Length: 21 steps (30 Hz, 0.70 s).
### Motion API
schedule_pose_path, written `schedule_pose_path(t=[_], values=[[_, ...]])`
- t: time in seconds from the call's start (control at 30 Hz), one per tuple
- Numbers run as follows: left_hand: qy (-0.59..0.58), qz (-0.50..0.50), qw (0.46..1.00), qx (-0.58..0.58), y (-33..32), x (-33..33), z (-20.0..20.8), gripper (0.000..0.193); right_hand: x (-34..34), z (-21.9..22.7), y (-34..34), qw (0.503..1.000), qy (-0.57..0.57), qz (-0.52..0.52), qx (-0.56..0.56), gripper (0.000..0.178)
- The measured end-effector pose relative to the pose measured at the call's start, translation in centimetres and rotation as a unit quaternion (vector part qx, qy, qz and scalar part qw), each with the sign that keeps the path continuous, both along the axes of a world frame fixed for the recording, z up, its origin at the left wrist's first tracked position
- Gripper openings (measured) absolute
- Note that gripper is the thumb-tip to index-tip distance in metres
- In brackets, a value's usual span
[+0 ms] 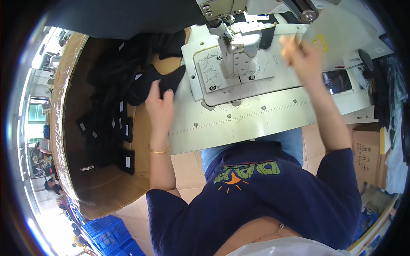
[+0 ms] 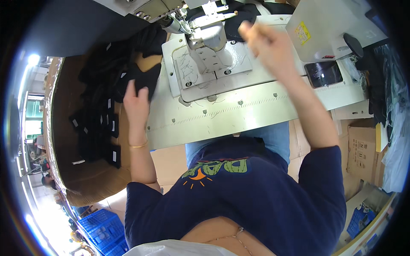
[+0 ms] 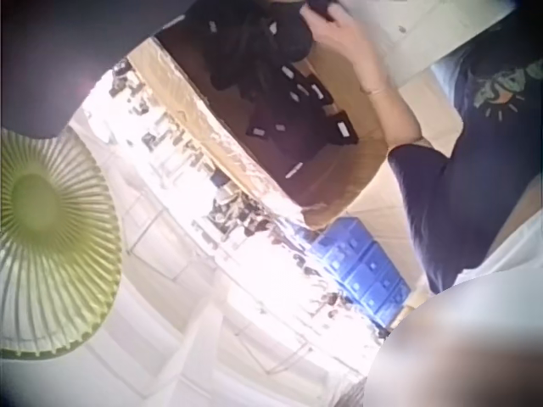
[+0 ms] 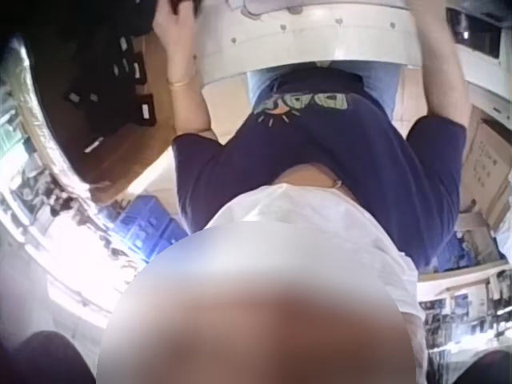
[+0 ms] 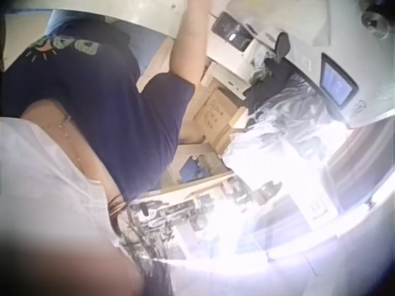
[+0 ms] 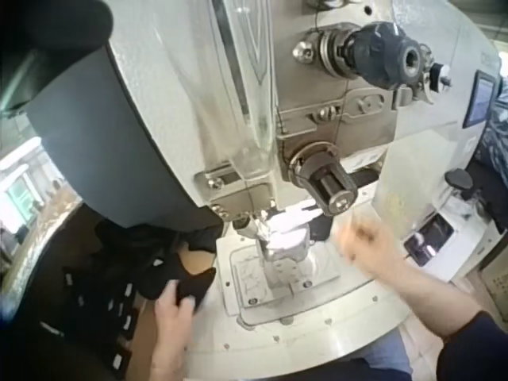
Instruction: Using an industrial sewing machine to stitch black shoe components.
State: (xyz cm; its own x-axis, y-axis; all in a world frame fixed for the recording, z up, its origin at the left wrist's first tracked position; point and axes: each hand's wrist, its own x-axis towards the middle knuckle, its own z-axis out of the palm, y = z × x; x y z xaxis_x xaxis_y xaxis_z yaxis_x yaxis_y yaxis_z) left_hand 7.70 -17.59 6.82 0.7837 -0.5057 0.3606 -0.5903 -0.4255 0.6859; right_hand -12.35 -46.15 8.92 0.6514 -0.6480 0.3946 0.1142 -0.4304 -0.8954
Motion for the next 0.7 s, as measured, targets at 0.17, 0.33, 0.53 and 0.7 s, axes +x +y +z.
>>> schedule_pose_path(t=[0.17,0.33,0.53,0.7], values=[[0.533,-0.179,0.747,-0.356,-2.3,-3.7,0.8,0.032,0.4,-2.4,8.1,0.983,-0.001,0.174,-0.049,0.027],[0.417,-0.257,0.808,-0.327,-5.7,-3.4,3.3,0.038,-0.4,-1.6,8.3,0.988,0.054,0.142,0.004,0.023],[0.358,-0.338,0.867,-0.073,-9.6,1.1,9.1,0.024,1.8,1.8,7.4,0.994,-0.002,0.114,-0.004,0.023],[0.47,-0.322,0.818,-0.083,-11.1,3.1,9.4,0.025,2.4,3.2,7.2,0.99,-0.001,0.105,0.092,0.028]])
